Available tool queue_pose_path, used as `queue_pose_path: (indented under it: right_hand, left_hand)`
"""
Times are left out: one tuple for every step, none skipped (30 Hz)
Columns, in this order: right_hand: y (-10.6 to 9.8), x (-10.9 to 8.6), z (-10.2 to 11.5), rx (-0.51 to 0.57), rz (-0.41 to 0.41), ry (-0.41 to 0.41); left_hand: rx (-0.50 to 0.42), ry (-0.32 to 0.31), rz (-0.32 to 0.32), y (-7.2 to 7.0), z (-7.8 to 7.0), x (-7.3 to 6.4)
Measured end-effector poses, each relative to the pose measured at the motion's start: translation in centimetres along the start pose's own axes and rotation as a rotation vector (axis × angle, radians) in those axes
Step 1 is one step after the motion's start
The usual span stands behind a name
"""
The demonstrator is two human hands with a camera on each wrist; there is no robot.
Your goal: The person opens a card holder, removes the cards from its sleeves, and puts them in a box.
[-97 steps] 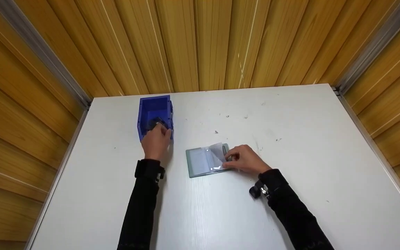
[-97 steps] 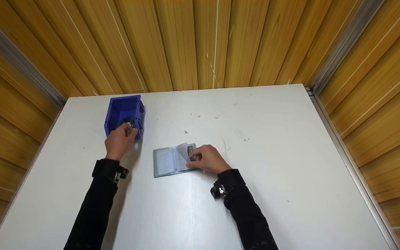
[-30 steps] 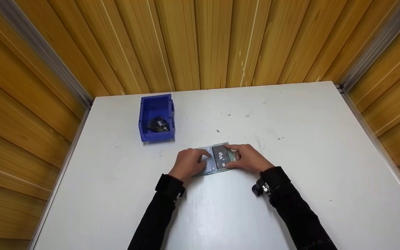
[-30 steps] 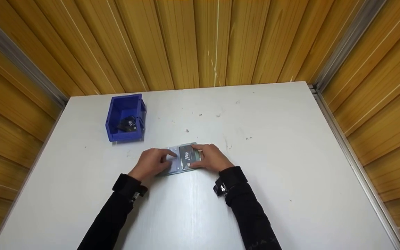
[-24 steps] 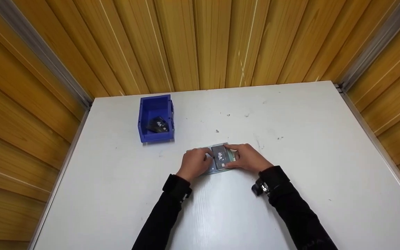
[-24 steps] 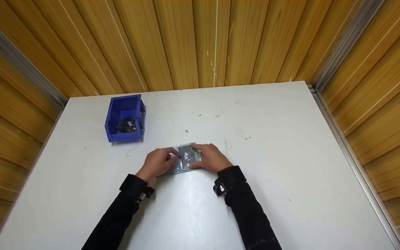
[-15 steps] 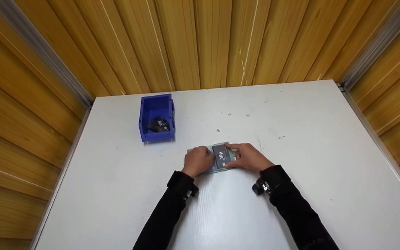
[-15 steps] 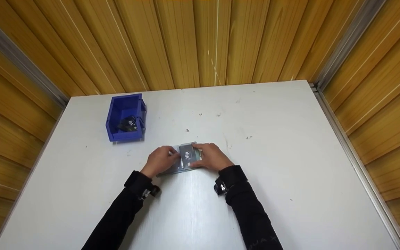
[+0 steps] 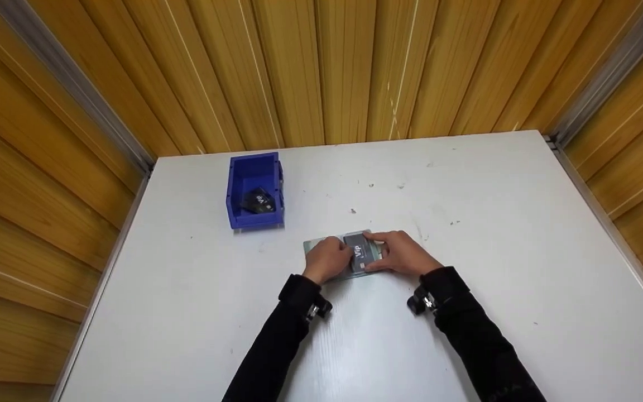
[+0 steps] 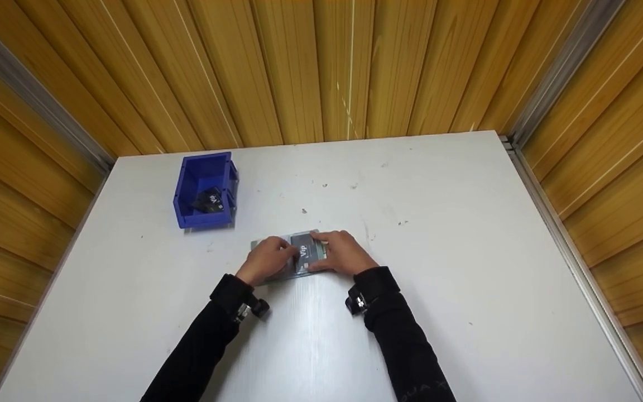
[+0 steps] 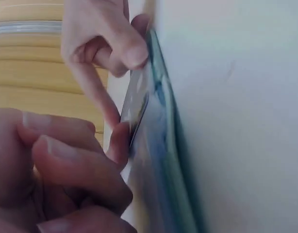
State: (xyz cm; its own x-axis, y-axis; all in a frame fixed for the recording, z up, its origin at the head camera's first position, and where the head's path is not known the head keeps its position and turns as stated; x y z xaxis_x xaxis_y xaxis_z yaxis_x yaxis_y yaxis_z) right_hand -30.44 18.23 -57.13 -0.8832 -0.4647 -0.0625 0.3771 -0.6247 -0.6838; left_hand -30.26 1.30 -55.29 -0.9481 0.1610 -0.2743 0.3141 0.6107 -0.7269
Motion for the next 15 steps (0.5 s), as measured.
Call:
queue_pose_path:
  right_hand:
    - [0.10,0.00,0.00,-0.004,0.003,-0.006]
    - [0.22,0.01,-0.03,-0.006,0.007,-0.009]
    - [0.33,0.02,-0.02,-0.007,0.013,-0.013]
    - [0.40,0.04,-0.02,-0.010,0.017,-0.015]
    - [0.44,0.03,-0.02,-0.008,0.020,-0.016]
    - [0.44,0.02,-0.03,-0.010,0.021,-0.015]
    - [0.39,0.02,-0.06,-0.013,0.019,-0.010]
    - [0.29,-0.01,-0.07,-0.016,0.016,-0.005]
    - [0.20,-0.04,-0.07,-0.016,0.014,-0.001]
    - [0.10,-0.06,-0.06,-0.014,0.012,0.003]
    - [0.02,-0.09,-0.06,-0.010,0.011,0.007]
    - [-0.05,-0.10,-0.05,-0.010,0.012,0.010]
    - [-0.10,-0.12,-0.04,-0.007,0.013,0.011]
    - [-0.13,-0.15,-0.04,-0.002,0.014,0.012]
    - [-0.13,-0.20,-0.08,0.005,0.015,0.011]
  left_hand:
    - [0.019,-0.002,-0.012,0.03,-0.14,-0.07]
    - [0.054,0.001,-0.041,-0.05,-0.27,-0.15]
    - [0.079,0.001,-0.070,-0.17,-0.35,-0.23]
    - [0.094,-0.001,-0.090,-0.26,-0.38,-0.29]
    - [0.100,0.000,-0.111,-0.36,-0.39,-0.35]
    - [0.102,0.001,-0.125,-0.44,-0.38,-0.38]
    - [0.102,0.003,-0.137,-0.50,-0.36,-0.41]
    - [0.101,0.004,-0.143,-0.54,-0.34,-0.44]
    - [0.099,0.005,-0.150,-0.62,-0.30,-0.45]
    - [0.093,0.003,-0.152,-0.67,-0.26,-0.46]
    - [0.083,-0.001,-0.154,-0.75,-0.19,-0.47]
    - [0.066,-0.007,-0.151,-0.82,-0.11,-0.47]
    - [0.041,-0.013,-0.146,-0.88,-0.02,-0.46]
    - [0.011,-0.018,-0.139,-0.92,0.08,-0.41]
    - [-0.022,-0.021,-0.130,-0.92,0.19,-0.35]
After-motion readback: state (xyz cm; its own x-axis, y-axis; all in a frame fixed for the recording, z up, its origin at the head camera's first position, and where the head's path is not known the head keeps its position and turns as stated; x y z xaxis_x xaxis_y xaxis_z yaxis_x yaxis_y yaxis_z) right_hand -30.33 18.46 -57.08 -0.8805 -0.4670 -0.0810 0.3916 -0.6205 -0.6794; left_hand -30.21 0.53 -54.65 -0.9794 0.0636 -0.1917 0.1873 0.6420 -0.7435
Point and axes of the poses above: each hand's wrist, its own x-axis towards the middle knuckle, its own y-axis out of the palm, z = x × y, the point moved 7 cm from there along x, towards the middle knuckle, and after that the axes turned 4 degrees about -y, right-handed, at the moved point
